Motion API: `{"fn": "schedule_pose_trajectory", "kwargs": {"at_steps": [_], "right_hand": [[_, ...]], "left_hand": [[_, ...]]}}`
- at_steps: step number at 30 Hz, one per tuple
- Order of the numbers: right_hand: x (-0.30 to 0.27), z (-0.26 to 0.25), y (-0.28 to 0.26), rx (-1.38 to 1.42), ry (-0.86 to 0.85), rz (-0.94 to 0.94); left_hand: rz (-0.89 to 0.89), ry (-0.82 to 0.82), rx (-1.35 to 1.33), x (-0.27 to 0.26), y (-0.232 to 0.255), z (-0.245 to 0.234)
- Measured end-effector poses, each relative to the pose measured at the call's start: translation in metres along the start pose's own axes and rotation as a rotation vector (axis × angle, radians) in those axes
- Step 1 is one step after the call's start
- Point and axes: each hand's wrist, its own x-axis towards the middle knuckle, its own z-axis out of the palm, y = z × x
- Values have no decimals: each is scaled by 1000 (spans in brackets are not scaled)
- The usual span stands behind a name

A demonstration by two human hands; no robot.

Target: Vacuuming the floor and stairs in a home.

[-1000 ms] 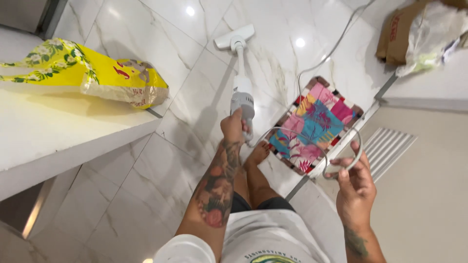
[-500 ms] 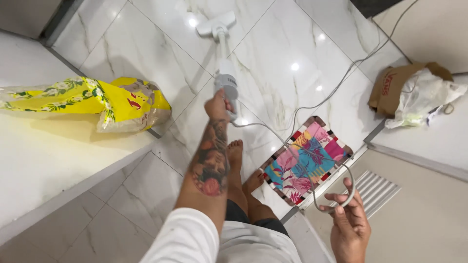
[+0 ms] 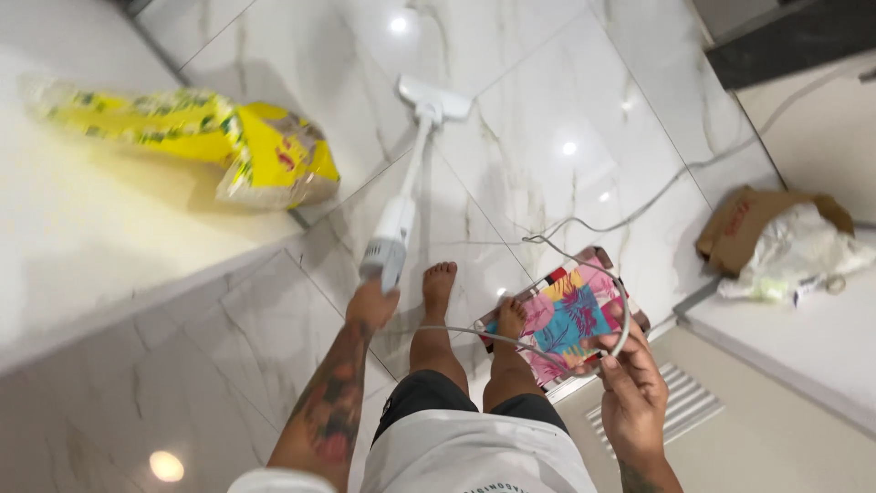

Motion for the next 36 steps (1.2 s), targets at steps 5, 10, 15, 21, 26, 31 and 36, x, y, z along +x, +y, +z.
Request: {"fn": "schedule_pose_trajectory", "kwargs": {"at_steps": [5,10,15,21,26,31,36], "right_hand": [[28,-5,-15,-28,-208,46],[50,-51,-25,-87,-399,31],[50,-100,-39,-183,-537,13],[51,-106,-37,-129,-616,92],[42,-92,-30,-218,-666,95],[42,-76,-17,-224,-756,139],[38,-50,-9,-255,-793,124]], "left_hand": [[-123,91,-57,-101,-60,44],[-287,72,-215,-192,-71,123],[-332,91,-479,-242,-82,210],[-372,159,-585,-283,-94,267],[-441,128,-568,-323,-101,293],[-535,146,-597,-356,-113,315],[-542,337,-906,-329,-105,322]]}}
